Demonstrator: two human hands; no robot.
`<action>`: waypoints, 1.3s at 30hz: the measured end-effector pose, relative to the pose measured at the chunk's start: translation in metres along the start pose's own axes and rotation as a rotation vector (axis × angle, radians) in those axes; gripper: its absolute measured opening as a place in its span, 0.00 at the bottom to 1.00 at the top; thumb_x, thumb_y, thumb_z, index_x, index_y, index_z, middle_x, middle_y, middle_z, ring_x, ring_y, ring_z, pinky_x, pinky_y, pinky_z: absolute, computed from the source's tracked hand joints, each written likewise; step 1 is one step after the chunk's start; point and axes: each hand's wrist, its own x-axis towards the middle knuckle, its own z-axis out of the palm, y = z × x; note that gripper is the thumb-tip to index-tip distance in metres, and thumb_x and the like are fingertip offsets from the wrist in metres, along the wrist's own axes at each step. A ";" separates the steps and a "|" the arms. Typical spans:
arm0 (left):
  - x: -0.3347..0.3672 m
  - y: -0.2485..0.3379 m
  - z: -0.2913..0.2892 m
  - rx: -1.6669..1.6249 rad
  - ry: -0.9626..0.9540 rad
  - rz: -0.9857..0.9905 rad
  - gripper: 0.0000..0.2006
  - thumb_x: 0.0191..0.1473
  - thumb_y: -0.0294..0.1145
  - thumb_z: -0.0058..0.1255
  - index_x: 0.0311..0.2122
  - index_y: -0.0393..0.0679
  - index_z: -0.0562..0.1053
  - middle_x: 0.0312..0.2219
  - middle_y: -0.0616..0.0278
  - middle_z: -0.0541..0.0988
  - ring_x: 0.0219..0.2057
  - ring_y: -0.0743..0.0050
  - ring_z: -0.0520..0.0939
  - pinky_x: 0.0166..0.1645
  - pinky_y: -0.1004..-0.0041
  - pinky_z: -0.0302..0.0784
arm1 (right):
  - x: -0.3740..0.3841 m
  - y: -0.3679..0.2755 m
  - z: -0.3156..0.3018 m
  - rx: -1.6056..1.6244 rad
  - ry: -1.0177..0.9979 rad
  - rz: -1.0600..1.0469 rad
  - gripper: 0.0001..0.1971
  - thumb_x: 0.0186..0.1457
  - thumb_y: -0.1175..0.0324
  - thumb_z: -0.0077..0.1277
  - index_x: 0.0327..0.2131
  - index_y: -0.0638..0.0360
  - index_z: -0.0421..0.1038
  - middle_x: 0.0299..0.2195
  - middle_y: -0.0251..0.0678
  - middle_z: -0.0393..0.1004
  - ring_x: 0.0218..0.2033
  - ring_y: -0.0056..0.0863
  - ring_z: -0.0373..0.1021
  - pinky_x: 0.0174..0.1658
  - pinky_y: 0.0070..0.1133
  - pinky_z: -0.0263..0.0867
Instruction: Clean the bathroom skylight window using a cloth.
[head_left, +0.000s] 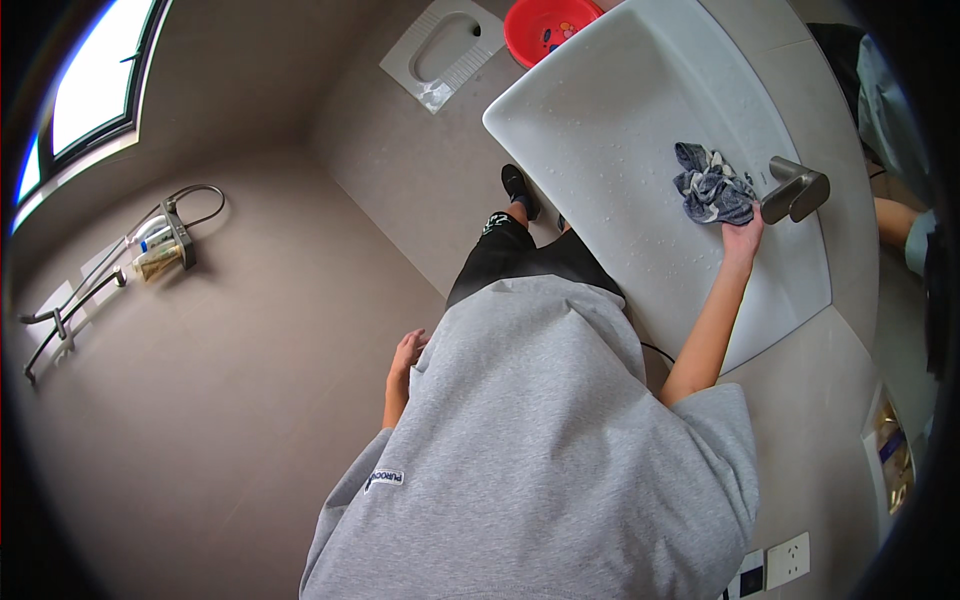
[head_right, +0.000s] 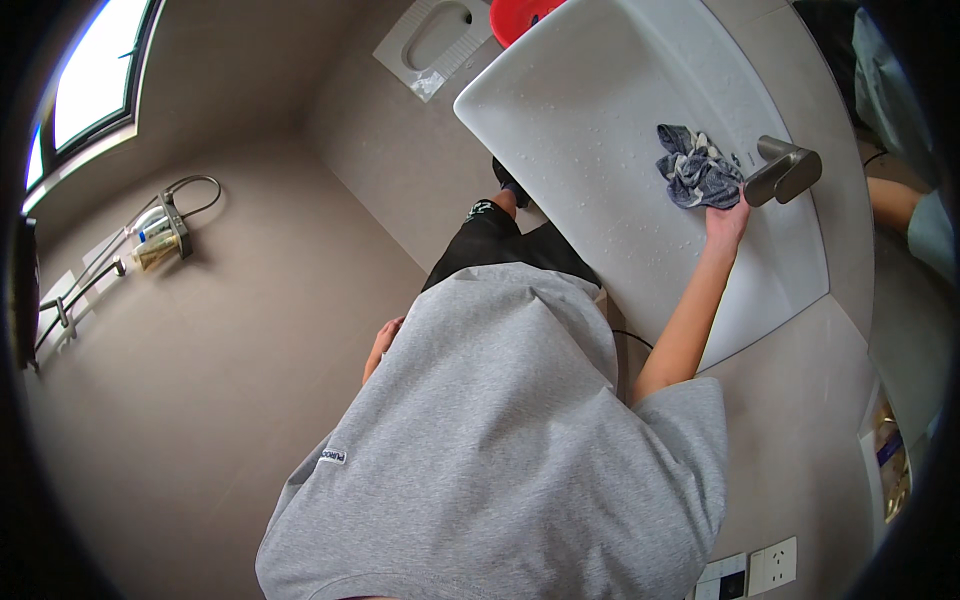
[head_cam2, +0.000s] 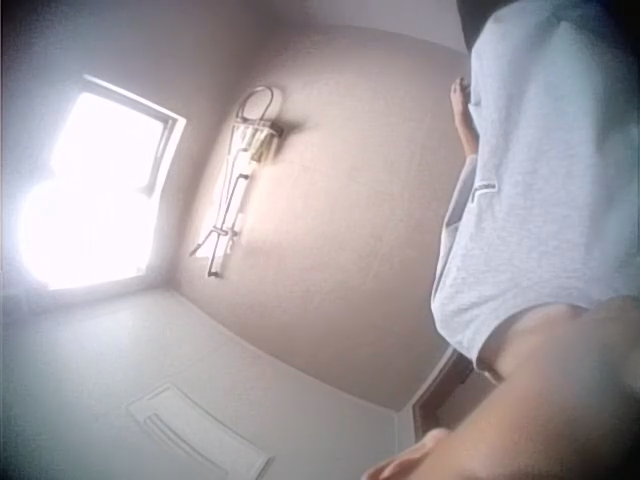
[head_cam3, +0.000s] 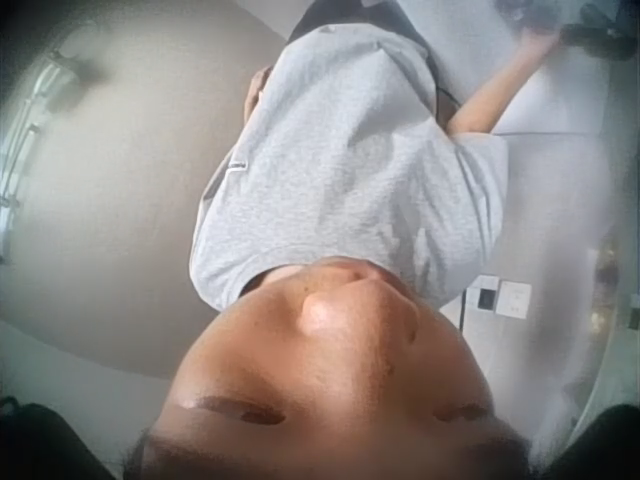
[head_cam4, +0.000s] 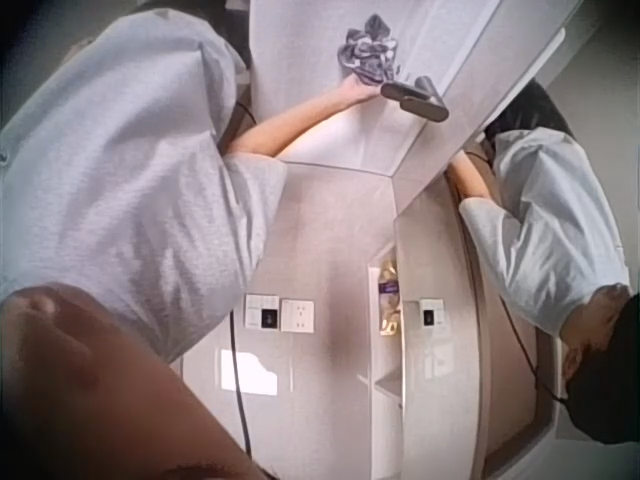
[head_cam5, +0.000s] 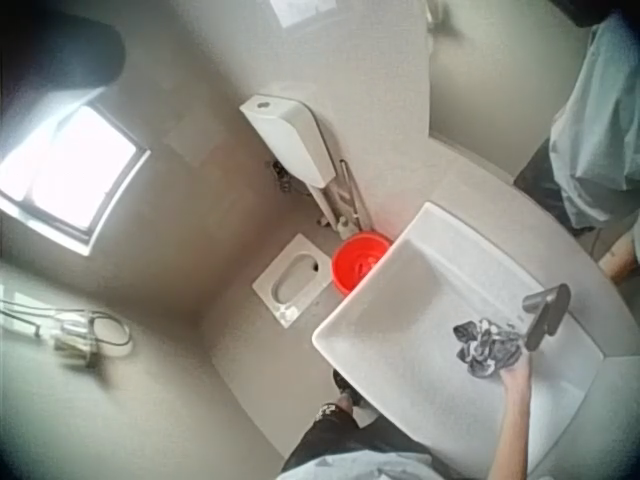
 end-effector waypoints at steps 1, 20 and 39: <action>-0.001 0.004 0.001 0.003 -0.002 -0.001 0.23 0.69 0.45 0.40 0.61 0.41 0.67 0.52 0.46 0.77 0.53 0.53 0.79 0.55 0.60 0.76 | -0.001 -0.001 -0.001 0.001 0.003 -0.002 0.22 0.66 0.60 0.39 0.58 0.61 0.66 0.56 0.44 0.72 0.57 0.40 0.69 0.64 0.41 0.60; 0.005 -0.005 -0.003 -0.016 0.014 -0.023 0.23 0.68 0.46 0.40 0.61 0.44 0.67 0.53 0.48 0.77 0.53 0.52 0.79 0.54 0.60 0.77 | -0.024 0.002 0.020 0.004 0.054 0.040 0.26 0.66 0.59 0.38 0.63 0.63 0.60 0.62 0.45 0.65 0.64 0.42 0.61 0.68 0.46 0.52; -0.013 0.004 0.002 -0.052 0.015 -0.031 0.23 0.69 0.46 0.37 0.62 0.44 0.67 0.54 0.49 0.76 0.54 0.51 0.78 0.56 0.58 0.75 | -0.017 0.007 0.009 0.036 0.071 0.074 0.24 0.62 0.63 0.42 0.59 0.63 0.65 0.59 0.42 0.69 0.61 0.38 0.65 0.67 0.41 0.54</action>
